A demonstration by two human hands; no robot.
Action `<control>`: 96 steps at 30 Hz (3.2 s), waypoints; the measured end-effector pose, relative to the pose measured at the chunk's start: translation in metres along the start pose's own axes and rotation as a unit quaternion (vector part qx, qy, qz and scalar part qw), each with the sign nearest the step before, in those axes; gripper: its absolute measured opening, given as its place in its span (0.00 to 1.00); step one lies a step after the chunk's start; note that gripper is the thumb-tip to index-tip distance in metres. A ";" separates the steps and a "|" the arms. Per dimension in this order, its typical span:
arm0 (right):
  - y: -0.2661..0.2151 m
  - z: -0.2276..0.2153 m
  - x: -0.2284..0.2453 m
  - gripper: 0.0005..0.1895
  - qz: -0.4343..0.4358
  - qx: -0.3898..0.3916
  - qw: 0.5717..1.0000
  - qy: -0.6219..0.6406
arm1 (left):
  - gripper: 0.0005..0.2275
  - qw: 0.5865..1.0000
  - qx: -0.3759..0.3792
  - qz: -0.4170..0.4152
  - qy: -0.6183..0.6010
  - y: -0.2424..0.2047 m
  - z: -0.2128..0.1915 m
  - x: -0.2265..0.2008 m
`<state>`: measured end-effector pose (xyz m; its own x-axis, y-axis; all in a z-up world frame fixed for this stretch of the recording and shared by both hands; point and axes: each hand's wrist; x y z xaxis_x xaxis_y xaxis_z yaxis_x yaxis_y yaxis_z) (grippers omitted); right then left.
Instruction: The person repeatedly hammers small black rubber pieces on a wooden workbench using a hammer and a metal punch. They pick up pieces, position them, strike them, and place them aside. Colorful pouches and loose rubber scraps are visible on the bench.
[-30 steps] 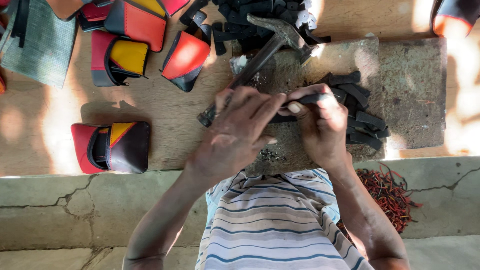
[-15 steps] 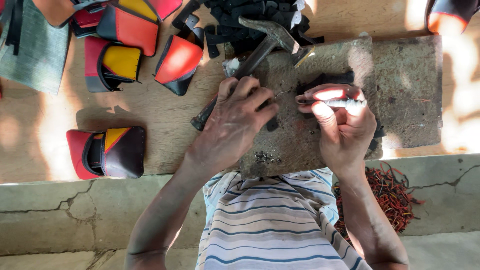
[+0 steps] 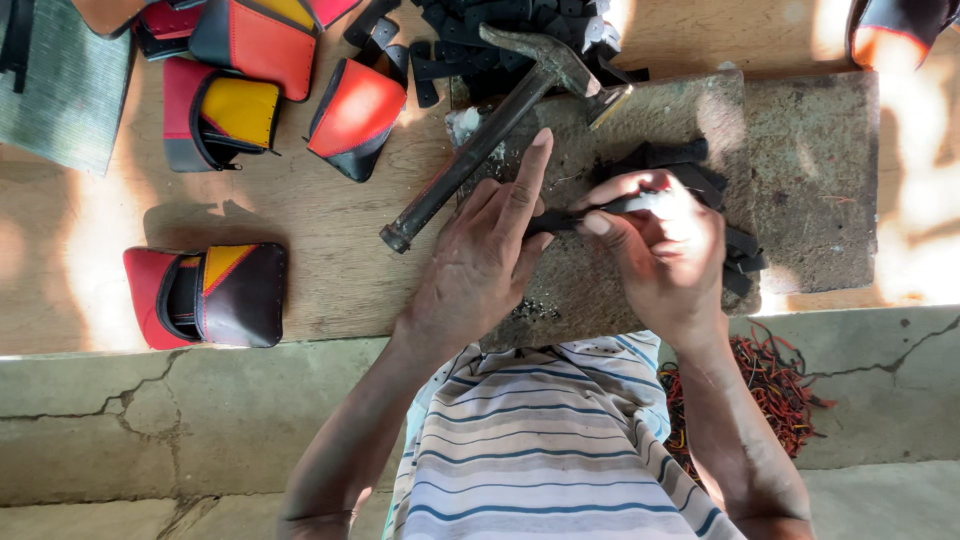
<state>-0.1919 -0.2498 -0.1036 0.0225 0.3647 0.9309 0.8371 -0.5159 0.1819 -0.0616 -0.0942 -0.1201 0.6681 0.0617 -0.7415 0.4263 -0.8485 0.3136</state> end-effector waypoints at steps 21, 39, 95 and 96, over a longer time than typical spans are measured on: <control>0.012 0.016 -0.002 0.09 -0.106 0.042 0.991 -0.075 | 0.24 0.951 -0.252 -0.026 -0.179 -0.031 -0.063 0.042; 0.016 0.013 -0.002 0.19 -0.165 0.062 0.965 -0.193 | 0.21 0.952 -0.245 -0.069 -0.172 -0.035 -0.051 0.073; 0.018 0.018 -0.001 0.15 -0.159 0.112 0.970 -0.149 | 0.20 0.966 -0.125 0.080 0.211 -0.021 -0.145 -0.044; 0.017 0.019 -0.003 0.15 -0.157 0.107 0.970 -0.153 | 0.20 0.960 -0.117 0.085 0.239 -0.021 -0.148 -0.047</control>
<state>-0.1677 -0.2451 -0.1091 -0.1176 0.7079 0.6965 0.9223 -0.1822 0.3409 -0.0114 -0.0018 -0.0040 0.9197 0.2143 -0.3291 0.3746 -0.7299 0.5718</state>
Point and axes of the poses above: each hand's wrist, its own y-axis towards the middle knuckle, its own z-axis out of the palm, x = y × z, and after that the axes turned 5 degrees about -y, right-handed
